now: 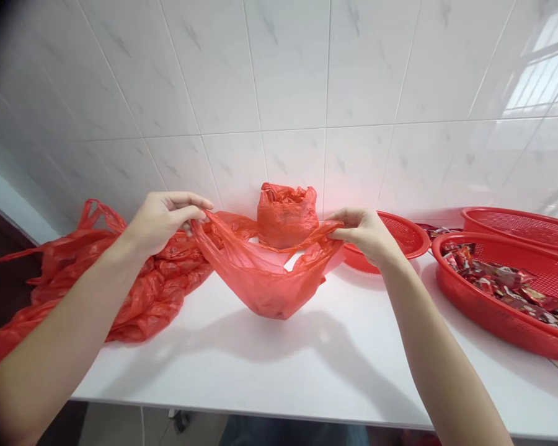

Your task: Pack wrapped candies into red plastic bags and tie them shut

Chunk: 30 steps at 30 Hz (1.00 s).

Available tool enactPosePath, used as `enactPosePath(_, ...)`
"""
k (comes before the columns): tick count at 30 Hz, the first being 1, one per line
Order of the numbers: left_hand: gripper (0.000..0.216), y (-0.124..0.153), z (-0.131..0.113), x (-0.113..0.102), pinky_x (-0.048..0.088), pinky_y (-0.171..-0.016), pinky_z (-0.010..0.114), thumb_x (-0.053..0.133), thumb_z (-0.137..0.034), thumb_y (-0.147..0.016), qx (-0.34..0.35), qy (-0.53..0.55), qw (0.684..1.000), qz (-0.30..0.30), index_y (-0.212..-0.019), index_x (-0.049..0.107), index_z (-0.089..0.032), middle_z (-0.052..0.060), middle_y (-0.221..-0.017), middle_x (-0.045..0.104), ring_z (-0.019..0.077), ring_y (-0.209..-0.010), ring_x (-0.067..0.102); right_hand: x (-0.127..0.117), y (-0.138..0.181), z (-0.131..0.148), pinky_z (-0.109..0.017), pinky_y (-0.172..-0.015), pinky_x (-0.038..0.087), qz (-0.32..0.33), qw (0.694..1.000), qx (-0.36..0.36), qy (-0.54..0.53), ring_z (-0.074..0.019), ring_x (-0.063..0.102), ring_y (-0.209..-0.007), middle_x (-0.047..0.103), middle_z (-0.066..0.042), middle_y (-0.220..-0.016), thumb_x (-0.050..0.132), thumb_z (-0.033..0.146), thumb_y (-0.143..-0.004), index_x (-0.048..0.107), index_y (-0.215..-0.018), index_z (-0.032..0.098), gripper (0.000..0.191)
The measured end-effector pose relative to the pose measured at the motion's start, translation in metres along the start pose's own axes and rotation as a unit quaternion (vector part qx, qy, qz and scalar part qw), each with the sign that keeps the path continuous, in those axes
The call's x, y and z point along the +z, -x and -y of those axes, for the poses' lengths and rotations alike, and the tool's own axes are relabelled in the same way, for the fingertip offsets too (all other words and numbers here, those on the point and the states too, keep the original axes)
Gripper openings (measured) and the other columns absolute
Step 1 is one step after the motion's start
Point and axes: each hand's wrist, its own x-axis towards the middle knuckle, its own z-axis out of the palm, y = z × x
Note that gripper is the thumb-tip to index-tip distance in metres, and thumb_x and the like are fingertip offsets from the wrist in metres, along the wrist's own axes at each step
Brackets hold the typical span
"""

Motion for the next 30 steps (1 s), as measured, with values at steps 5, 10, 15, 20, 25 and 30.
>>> enactPosePath(5, 0.016, 0.004, 0.008, 0.0, 0.044, -0.048, 0.024, 0.062, -0.022, -0.06, -0.005, -0.063, 0.998, 0.0, -0.072, 0.072, -0.019, 0.0, -0.062, 0.066, 0.0131, -0.052, 0.055, 0.009, -0.002, -0.007, -0.028, -0.067, 0.056, -0.014, 1.0, 0.004, 0.016, -0.0203, 0.071, -0.075, 0.078, -0.007, -0.083, 0.082, 0.024, -0.056, 0.076, -0.081, 0.016, 0.026)
enactPosePath(10, 0.021, 0.004, 0.025, -0.004, 0.055, -0.069, 0.028, 0.06, -0.023, -0.066, 0.022, -0.216, 0.976, 0.029, -0.08, 0.076, -0.022, 0.002, -0.083, 0.077, 0.0223, -0.081, 0.071, 0.012, -0.003, -0.016, -0.03, -0.067, 0.055, -0.021, 0.999, 0.006, 0.033, -0.0208, 0.07, -0.074, 0.076, -0.005, -0.078, 0.079, 0.023, -0.055, 0.076, -0.077, 0.016, 0.024)
enactPosePath(15, 0.05, 0.013, 0.028, 0.005, 0.052, -0.102, 0.036, 0.06, -0.027, -0.07, 0.076, -0.338, 0.932, 0.105, -0.118, 0.073, -0.022, 0.005, -0.125, 0.072, 0.0287, -0.113, 0.068, 0.016, -0.005, -0.021, -0.03, -0.067, 0.054, -0.013, 0.999, 0.004, 0.039, -0.0211, 0.07, -0.074, 0.075, -0.005, -0.076, 0.079, 0.026, -0.057, 0.076, -0.079, 0.016, 0.024)
enactPosePath(20, 0.067, 0.031, 0.008, 0.028, 0.046, -0.109, 0.04, 0.059, -0.025, -0.074, 0.18, -0.337, 0.897, 0.224, -0.141, 0.058, -0.021, 0.008, -0.146, 0.057, 0.0305, -0.133, 0.054, 0.02, -0.004, -0.02, -0.029, -0.066, 0.052, -0.005, 0.999, -0.003, 0.048, -0.0213, 0.069, -0.074, 0.075, -0.005, -0.076, 0.077, 0.028, -0.059, 0.076, -0.079, 0.015, 0.023)
enactPosePath(25, 0.058, 0.039, -0.015, 0.043, 0.048, -0.105, 0.039, 0.068, -0.04, -0.08, 0.207, -0.238, 0.858, 0.406, -0.137, 0.062, -0.029, 0.004, -0.144, 0.06, 0.0295, -0.129, 0.057, 0.02, -0.001, -0.015, -0.029, -0.067, 0.051, 0.007, 0.998, -0.015, 0.061, -0.0212, 0.069, -0.075, 0.076, -0.005, -0.079, 0.076, 0.03, -0.062, 0.075, -0.08, 0.016, 0.023)
enactPosePath(30, 0.061, 0.022, -0.019, 0.065, 0.044, -0.108, 0.037, 0.066, -0.048, -0.085, 0.18, -0.189, 0.881, 0.394, -0.141, 0.057, -0.027, 0.004, -0.148, 0.057, 0.0286, -0.137, 0.052, 0.021, 0.005, -0.009, -0.03, -0.069, 0.053, 0.016, 0.996, -0.031, 0.08, -0.0226, 0.071, -0.079, 0.077, -0.005, -0.082, 0.075, 0.029, -0.064, 0.076, -0.081, 0.016, 0.021)
